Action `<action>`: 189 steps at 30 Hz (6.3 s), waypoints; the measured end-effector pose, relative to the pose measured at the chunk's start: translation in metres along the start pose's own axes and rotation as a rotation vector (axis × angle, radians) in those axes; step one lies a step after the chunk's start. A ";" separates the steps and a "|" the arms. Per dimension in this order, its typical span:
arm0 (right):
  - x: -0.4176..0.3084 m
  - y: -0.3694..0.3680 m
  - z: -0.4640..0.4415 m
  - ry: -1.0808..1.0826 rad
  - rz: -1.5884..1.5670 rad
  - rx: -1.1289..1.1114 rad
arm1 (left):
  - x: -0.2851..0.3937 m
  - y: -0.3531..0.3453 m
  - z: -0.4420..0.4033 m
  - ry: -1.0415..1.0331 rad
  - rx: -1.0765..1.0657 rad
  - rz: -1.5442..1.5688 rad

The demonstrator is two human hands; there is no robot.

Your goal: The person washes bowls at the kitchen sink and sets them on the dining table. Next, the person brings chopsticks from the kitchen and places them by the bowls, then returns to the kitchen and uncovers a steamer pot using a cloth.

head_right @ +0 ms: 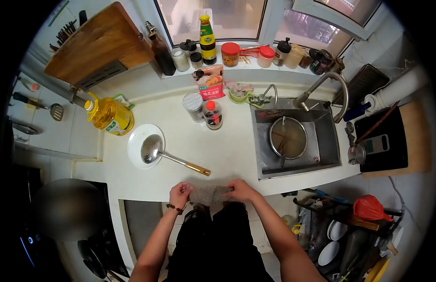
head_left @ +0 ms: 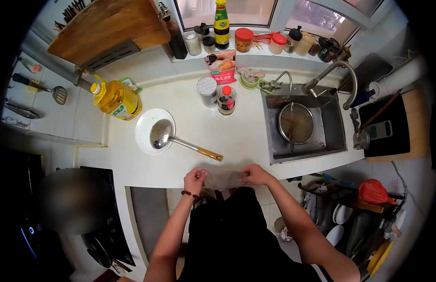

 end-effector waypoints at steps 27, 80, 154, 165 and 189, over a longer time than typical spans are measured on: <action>0.080 0.024 -0.020 -0.391 0.185 0.723 | -0.040 -0.044 -0.029 0.030 0.253 -0.414; 0.037 0.023 -0.038 -0.120 0.007 0.565 | 0.003 -0.097 0.003 -0.108 -0.098 -0.118; -0.167 -0.690 -0.080 0.132 1.116 -1.183 | -0.400 -0.030 0.646 1.045 1.507 1.378; -0.099 -0.765 -0.099 0.117 1.487 -1.375 | -0.335 -0.146 0.629 1.238 1.770 1.571; -0.176 -0.912 0.323 0.800 1.348 -1.873 | -0.419 0.048 0.795 0.417 1.974 1.317</action>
Point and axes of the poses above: each hand's wrist, its own z-axis away from the middle knuckle, its own y-axis out of the back of the hand, x = y × z, the point moved 9 cm from there along -z, towards the middle knuckle, and after that the axes turned 4 degrees about -y, right-handed, at the moved point
